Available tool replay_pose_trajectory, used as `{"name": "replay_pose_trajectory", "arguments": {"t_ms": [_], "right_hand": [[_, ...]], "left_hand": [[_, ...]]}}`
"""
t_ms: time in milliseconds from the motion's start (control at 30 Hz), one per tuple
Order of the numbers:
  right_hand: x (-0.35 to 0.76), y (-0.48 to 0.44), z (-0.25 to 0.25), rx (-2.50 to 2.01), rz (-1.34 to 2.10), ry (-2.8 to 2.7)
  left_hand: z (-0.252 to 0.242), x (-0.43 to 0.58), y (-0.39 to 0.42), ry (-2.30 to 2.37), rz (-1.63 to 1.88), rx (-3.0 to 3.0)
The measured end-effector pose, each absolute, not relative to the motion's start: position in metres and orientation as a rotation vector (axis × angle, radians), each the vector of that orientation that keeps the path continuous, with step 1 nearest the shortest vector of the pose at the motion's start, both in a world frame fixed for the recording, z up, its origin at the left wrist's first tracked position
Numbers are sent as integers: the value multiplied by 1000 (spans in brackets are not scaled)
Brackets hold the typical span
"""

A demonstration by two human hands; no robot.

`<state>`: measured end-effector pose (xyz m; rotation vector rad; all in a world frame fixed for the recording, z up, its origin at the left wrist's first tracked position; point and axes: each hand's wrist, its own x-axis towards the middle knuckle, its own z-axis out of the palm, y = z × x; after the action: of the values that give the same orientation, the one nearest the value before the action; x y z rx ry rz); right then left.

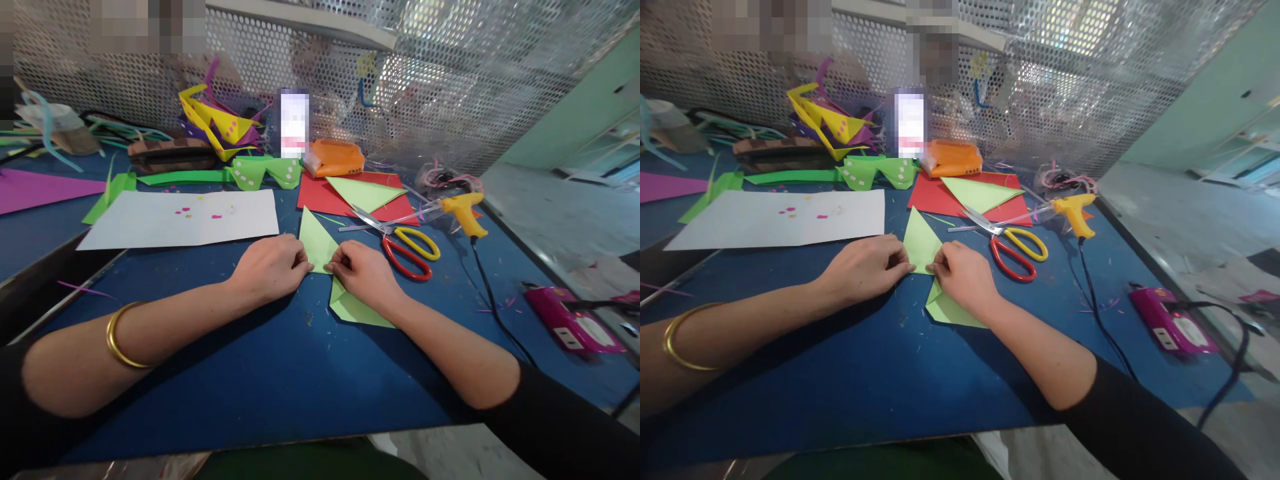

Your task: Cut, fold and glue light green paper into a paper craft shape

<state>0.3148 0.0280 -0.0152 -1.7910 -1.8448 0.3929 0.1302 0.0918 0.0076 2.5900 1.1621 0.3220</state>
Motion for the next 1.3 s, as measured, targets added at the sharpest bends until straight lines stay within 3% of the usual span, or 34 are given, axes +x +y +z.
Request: {"name": "replay_pose_trajectory", "arguments": {"t_ms": [333, 633, 900, 1300], "right_hand": [[330, 32, -18, -1588, 670, -1797], [323, 33, -14, -1702, 566, -1849], [323, 37, -14, -1750, 696, -1716], [308, 36, -3, -1977, 469, -1856]], "left_hand": [[5, 130, 88, 1153, 302, 2603], [5, 130, 89, 1187, 357, 2502], [5, 133, 88, 1188, 340, 2583], [6, 132, 90, 1191, 321, 2612]]}}
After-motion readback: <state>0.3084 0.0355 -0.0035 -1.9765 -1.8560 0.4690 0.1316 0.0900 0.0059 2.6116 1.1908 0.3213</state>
